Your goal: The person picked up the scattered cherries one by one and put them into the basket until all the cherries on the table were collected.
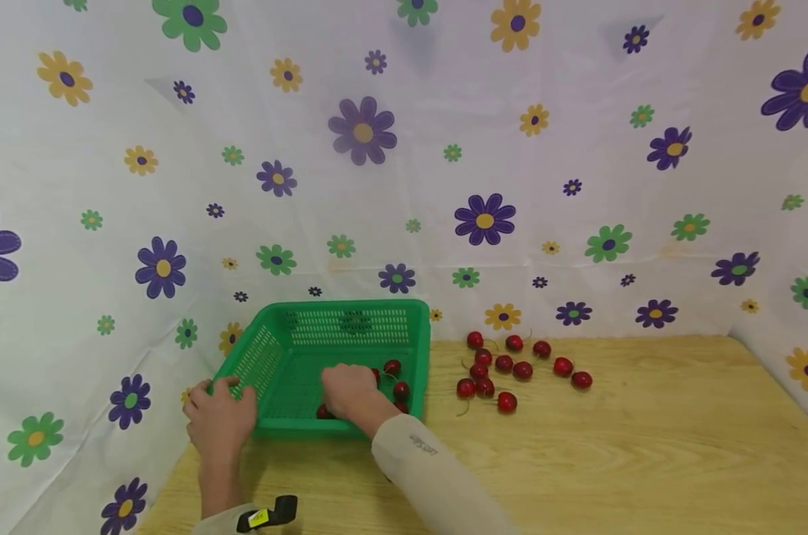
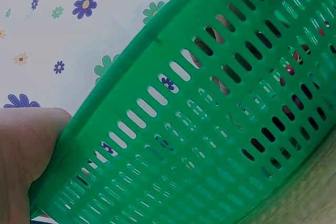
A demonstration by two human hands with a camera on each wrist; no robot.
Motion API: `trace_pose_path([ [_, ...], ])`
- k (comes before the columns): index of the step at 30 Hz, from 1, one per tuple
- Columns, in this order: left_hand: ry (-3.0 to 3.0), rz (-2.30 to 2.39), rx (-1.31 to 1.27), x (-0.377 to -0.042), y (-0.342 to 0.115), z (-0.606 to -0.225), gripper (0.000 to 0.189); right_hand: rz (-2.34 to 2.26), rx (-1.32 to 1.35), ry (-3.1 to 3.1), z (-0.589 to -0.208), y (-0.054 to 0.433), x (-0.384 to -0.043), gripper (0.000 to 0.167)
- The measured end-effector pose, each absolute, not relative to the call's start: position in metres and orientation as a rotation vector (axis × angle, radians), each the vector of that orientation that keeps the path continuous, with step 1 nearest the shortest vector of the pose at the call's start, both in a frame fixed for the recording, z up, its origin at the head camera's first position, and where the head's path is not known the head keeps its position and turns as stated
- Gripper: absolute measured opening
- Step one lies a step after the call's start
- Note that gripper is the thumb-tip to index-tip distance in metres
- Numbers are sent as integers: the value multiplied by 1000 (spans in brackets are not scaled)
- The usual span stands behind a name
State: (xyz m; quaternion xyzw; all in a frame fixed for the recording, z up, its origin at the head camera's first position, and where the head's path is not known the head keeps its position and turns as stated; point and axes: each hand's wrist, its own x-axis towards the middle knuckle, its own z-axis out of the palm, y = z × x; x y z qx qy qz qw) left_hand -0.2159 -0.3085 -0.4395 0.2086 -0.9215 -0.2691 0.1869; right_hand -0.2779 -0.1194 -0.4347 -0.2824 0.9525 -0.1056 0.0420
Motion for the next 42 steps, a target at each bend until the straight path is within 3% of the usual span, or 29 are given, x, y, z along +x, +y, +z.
trace_pose_path([
  [16, -2561, -772, 575, -219, -300, -438, 43, -362, -860, 2955, -432, -102, -287, 40],
  [26, -2596, -762, 596, -219, -304, -438, 45, -520, -873, 2925, -416, -83, -288, 30],
  [34, -2603, -752, 588, -217, -307, -441, 45, -690, -1043, 2990, -411, -66, -277, 14],
  [42, -2609, -742, 596, -218, -308, -443, 45, -1016, -1110, 3060, -418, -35, -269, 14],
])
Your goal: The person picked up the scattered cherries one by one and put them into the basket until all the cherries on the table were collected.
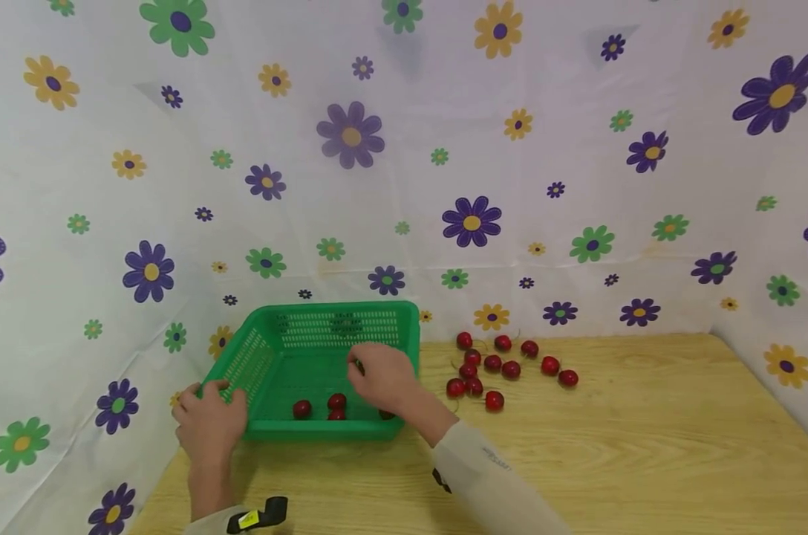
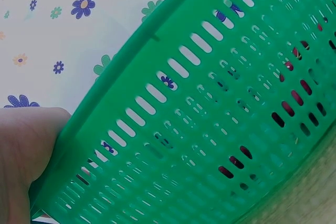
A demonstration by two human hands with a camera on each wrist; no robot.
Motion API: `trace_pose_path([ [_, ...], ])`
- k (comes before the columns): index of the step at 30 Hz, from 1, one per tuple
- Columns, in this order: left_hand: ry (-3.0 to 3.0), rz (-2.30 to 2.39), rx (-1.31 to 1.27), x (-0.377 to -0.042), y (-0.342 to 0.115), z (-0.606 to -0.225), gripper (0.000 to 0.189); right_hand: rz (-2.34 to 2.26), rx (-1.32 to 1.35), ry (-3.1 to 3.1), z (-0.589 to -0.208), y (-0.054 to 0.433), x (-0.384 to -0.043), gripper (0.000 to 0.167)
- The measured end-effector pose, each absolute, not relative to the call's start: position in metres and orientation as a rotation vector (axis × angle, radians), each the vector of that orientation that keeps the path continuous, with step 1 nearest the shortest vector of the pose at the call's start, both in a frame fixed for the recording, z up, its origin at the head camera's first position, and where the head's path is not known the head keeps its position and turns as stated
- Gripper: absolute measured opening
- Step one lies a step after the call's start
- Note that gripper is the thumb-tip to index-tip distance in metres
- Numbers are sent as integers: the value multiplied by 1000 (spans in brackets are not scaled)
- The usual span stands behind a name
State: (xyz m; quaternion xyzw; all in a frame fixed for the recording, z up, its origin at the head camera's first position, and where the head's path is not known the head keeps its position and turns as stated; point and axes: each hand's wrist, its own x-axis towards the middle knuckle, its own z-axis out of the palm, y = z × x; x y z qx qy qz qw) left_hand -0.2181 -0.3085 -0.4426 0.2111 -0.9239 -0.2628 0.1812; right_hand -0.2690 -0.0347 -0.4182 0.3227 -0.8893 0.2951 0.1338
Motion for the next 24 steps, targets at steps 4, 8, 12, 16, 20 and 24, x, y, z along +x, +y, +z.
trace_pose_path([
  [4, -2611, -735, 608, -219, -310, -443, 45, 995, 900, -2517, -420, -16, -266, 15],
  [8, -2614, -749, 617, -220, -309, -443, 46, 1095, 812, -2524, -423, 5, -262, 15],
  [12, -2617, -758, 631, -219, -308, -442, 46, 1151, 717, -2526, -427, 27, -257, 15],
  [16, -2616, -761, 627, -219, -308, -441, 45, 1181, 611, -2518, -432, 47, -253, 14],
  [20, -2616, -761, 627, -218, -308, -440, 45, 1231, 484, -2542, -440, 65, -251, 12],
  [24, -2620, -753, 621, -219, -307, -440, 46, 1296, 373, -2561, -451, 77, -247, 12],
])
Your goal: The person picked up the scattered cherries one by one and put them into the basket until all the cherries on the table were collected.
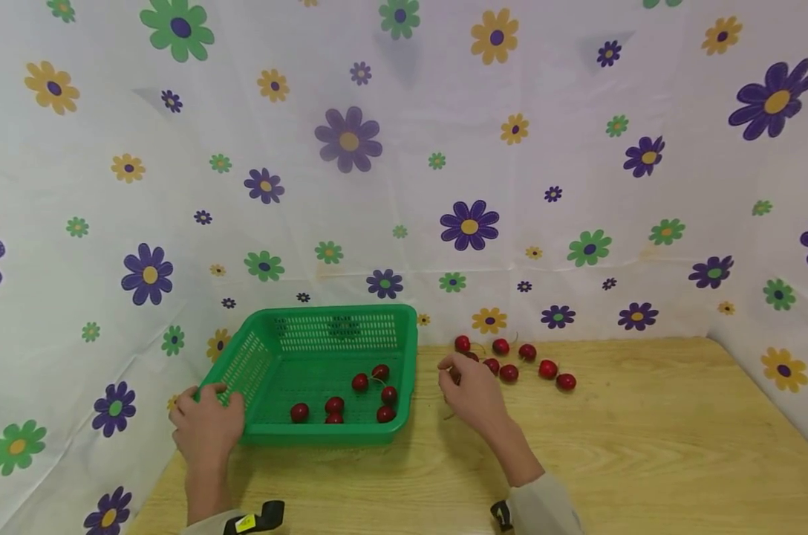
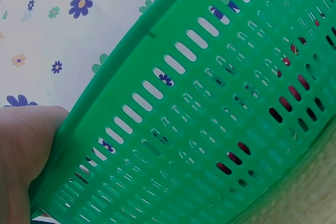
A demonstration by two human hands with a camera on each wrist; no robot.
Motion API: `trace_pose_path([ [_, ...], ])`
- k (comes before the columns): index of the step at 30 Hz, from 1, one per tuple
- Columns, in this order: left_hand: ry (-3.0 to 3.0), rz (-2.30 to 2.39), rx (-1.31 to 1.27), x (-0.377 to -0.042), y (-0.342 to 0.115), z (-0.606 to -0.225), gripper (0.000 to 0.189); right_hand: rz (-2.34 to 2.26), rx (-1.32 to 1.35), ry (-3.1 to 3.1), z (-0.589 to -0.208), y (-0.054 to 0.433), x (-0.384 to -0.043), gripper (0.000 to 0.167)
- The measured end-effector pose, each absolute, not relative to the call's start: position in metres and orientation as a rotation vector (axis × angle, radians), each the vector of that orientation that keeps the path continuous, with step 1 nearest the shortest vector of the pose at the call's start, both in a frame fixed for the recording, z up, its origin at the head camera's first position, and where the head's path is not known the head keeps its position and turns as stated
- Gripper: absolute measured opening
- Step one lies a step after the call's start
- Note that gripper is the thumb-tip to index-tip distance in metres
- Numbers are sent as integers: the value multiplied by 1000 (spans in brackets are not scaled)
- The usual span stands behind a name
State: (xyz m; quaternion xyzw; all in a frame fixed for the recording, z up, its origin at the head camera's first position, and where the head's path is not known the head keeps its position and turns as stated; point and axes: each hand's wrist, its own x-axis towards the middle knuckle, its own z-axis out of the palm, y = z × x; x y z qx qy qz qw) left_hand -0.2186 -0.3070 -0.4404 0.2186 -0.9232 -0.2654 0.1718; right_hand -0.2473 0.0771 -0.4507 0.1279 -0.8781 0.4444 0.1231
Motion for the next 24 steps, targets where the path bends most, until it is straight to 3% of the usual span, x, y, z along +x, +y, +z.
trace_pose_path([
  [24, -2638, -718, 635, -219, -308, -440, 45, 1282, 147, -2705, -463, 117, -242, 22],
])
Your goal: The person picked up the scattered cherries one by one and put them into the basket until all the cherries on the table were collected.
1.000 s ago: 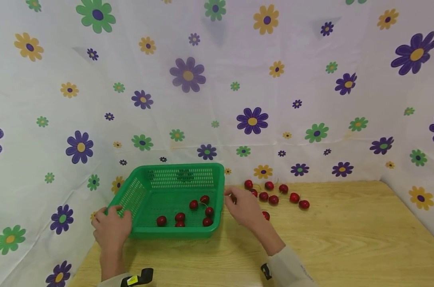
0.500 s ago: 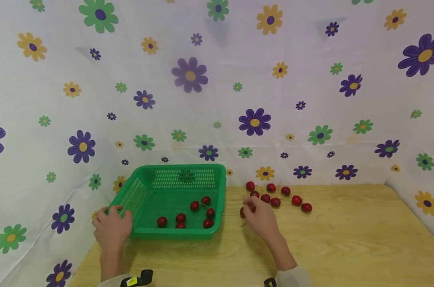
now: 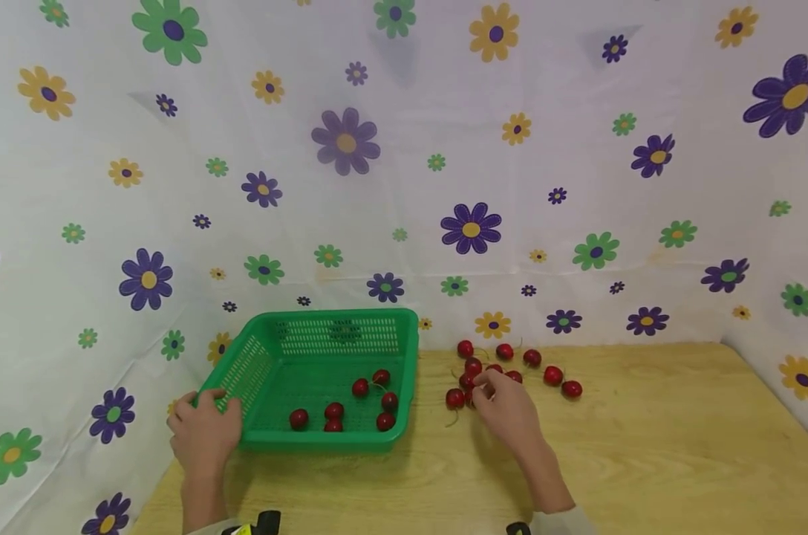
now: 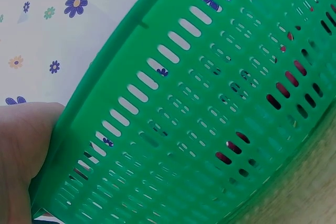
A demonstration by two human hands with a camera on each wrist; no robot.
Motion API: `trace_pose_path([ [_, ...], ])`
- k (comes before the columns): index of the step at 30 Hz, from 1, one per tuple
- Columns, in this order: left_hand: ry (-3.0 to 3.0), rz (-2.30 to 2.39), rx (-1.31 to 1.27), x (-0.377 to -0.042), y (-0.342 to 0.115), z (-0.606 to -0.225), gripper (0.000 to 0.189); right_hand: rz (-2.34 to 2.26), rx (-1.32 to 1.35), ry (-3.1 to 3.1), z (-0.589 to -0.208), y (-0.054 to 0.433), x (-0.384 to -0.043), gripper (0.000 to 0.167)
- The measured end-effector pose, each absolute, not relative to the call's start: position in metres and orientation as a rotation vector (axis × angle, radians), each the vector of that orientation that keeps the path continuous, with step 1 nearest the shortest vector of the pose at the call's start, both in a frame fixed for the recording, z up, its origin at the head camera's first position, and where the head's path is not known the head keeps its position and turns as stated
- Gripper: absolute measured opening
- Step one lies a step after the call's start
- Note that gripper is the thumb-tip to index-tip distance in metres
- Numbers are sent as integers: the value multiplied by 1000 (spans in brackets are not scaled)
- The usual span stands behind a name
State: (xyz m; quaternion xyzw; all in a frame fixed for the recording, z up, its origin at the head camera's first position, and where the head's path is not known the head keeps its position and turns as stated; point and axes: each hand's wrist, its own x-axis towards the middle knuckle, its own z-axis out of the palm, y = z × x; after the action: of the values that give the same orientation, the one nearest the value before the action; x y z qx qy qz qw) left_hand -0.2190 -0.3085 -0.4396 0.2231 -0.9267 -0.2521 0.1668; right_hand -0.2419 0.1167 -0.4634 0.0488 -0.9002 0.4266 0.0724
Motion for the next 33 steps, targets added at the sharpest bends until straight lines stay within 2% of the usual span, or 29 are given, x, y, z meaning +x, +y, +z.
trace_pose_path([
  [33, -2607, -748, 622, -218, -307, -441, 45, 1106, 135, -2933, -462, 140, -243, 22],
])
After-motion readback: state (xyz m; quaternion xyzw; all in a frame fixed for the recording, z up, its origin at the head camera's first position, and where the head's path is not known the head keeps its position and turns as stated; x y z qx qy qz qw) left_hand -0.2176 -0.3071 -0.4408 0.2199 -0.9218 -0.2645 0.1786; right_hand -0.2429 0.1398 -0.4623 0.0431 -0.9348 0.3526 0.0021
